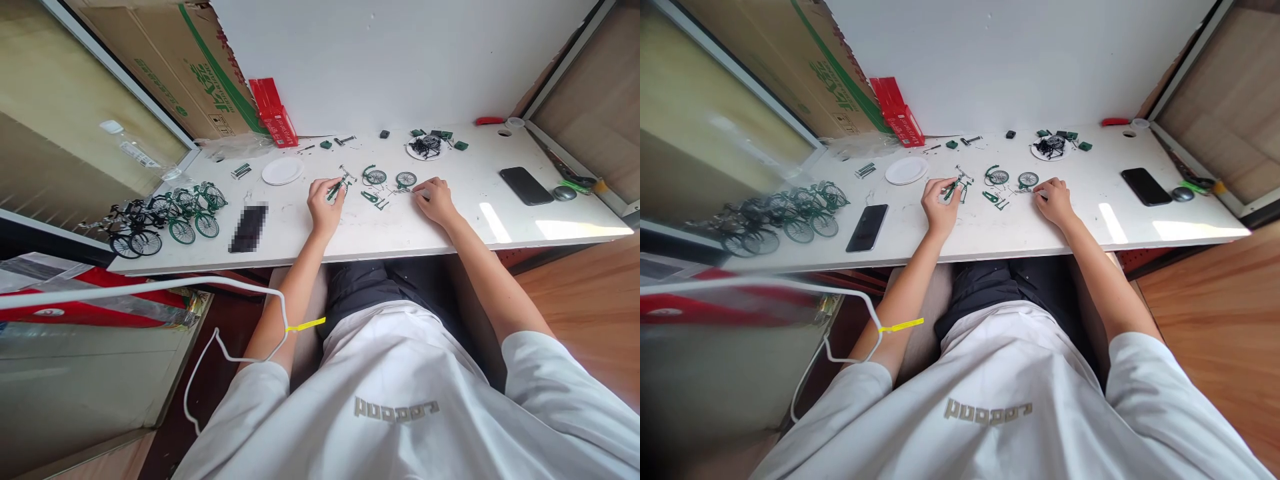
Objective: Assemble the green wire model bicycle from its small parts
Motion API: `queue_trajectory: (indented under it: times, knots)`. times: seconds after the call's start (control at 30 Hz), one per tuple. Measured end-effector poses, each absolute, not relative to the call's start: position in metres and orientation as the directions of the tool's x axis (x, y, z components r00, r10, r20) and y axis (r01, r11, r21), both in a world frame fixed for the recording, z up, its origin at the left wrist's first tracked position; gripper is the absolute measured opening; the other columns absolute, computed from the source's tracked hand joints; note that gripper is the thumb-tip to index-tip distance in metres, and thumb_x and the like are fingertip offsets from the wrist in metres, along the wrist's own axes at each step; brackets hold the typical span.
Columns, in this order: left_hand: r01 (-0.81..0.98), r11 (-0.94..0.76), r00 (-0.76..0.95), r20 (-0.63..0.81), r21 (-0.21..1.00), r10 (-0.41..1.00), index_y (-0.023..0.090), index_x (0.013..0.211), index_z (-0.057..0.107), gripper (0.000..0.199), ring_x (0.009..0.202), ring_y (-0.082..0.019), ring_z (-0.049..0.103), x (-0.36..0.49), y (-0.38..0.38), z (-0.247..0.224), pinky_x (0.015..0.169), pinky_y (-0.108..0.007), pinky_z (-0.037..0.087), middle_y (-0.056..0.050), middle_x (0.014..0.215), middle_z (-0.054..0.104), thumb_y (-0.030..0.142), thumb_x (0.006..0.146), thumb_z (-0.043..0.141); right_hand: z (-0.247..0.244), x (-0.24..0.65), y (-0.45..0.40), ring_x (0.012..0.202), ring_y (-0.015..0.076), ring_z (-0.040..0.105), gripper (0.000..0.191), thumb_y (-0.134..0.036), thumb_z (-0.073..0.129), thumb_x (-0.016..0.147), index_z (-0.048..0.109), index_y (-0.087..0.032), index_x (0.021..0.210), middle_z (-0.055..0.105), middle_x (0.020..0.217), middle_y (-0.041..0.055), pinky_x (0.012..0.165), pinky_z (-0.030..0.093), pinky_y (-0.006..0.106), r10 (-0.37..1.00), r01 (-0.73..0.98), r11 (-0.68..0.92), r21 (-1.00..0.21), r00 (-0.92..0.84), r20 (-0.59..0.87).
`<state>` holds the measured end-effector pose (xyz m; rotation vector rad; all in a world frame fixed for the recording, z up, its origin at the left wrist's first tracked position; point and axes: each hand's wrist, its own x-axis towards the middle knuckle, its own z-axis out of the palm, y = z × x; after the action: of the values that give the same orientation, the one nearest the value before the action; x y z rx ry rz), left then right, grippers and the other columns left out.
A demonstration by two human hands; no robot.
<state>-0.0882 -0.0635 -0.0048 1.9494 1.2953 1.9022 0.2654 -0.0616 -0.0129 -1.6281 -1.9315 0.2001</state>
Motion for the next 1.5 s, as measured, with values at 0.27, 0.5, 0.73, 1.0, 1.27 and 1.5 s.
queue_trajectory:
  times: [0.27, 0.5, 0.73, 1.0, 1.27, 1.5]
  knots:
    - [0.438, -0.579, -0.097, 0.676, 0.688, 0.73, 0.025, 0.112, 0.087, 0.018, 0.112, -0.027, 0.072, -0.08, -0.067, -0.008, 0.104, -0.041, 0.06, -0.011, 0.11, 0.076, 0.038, 0.099, 0.084, -0.008, 0.258, -0.066, 0.129, 0.045, 0.059, 0.039, -0.04, 0.053, 0.104, 0.08, -0.02, 0.123, 0.067, 0.133, 0.0248, 0.117, 0.05, 0.07, 0.921, 0.83, 0.28, -0.482, -0.09, 0.38]
    - [0.465, -0.565, -0.027, 0.649, 0.682, 0.76, 0.025, 0.109, 0.089, 0.017, 0.114, -0.028, 0.068, -0.078, -0.063, -0.015, 0.105, -0.042, 0.061, -0.011, 0.109, 0.072, 0.035, 0.096, 0.087, -0.002, 0.247, -0.072, 0.127, 0.0404, 0.062, 0.036, -0.036, 0.048, 0.107, 0.078, -0.021, 0.122, 0.067, 0.127, 0.0207, 0.116, 0.054, 0.062, 0.887, 0.788, 0.385, -0.48, -0.172, 0.429]
    - [0.466, -0.581, 0.056, 0.633, 0.668, 0.772, 0.023, 0.111, 0.086, 0.016, 0.109, -0.027, 0.07, -0.074, -0.061, -0.021, 0.104, -0.042, 0.061, -0.01, 0.109, 0.073, 0.03, 0.097, 0.083, 0.005, 0.235, -0.073, 0.123, 0.0424, 0.059, 0.039, -0.038, 0.047, 0.109, 0.08, -0.021, 0.125, 0.071, 0.124, 0.0212, 0.114, 0.05, 0.064, 0.882, 0.813, 0.399, -0.425, -0.213, 0.42]
    - [0.488, -0.575, 0.073, 0.626, 0.656, 0.776, 0.024, 0.107, 0.085, 0.012, 0.108, -0.027, 0.07, -0.074, -0.063, -0.019, 0.104, -0.043, 0.06, -0.009, 0.106, 0.073, 0.026, 0.095, 0.083, 0.009, 0.188, -0.053, 0.129, 0.044, 0.052, 0.046, -0.031, 0.046, 0.11, 0.082, -0.019, 0.137, 0.073, 0.13, 0.0225, 0.106, 0.045, 0.059, 0.851, 0.817, 0.489, -0.306, -0.37, 0.371]
    - [0.478, -0.575, 0.074, 0.622, 0.664, 0.78, 0.024, 0.105, 0.085, 0.013, 0.107, -0.027, 0.07, -0.074, -0.064, -0.02, 0.103, -0.043, 0.061, -0.009, 0.105, 0.074, 0.032, 0.094, 0.085, 0.005, 0.181, -0.031, 0.129, 0.0426, 0.052, 0.043, -0.023, 0.048, 0.11, 0.083, -0.02, 0.134, 0.072, 0.132, 0.0221, 0.106, 0.044, 0.057, 0.836, 0.828, 0.515, -0.221, -0.429, 0.341]
    - [0.477, -0.585, 0.086, 0.627, 0.656, 0.774, 0.023, 0.106, 0.085, 0.012, 0.106, -0.026, 0.07, -0.075, -0.063, -0.021, 0.102, -0.042, 0.06, -0.009, 0.106, 0.073, 0.029, 0.095, 0.084, 0.003, 0.183, -0.031, 0.126, 0.0421, 0.054, 0.042, -0.022, 0.052, 0.109, 0.087, -0.021, 0.133, 0.071, 0.13, 0.0217, 0.104, 0.046, 0.057, 0.843, 0.833, 0.504, -0.23, -0.417, 0.339]
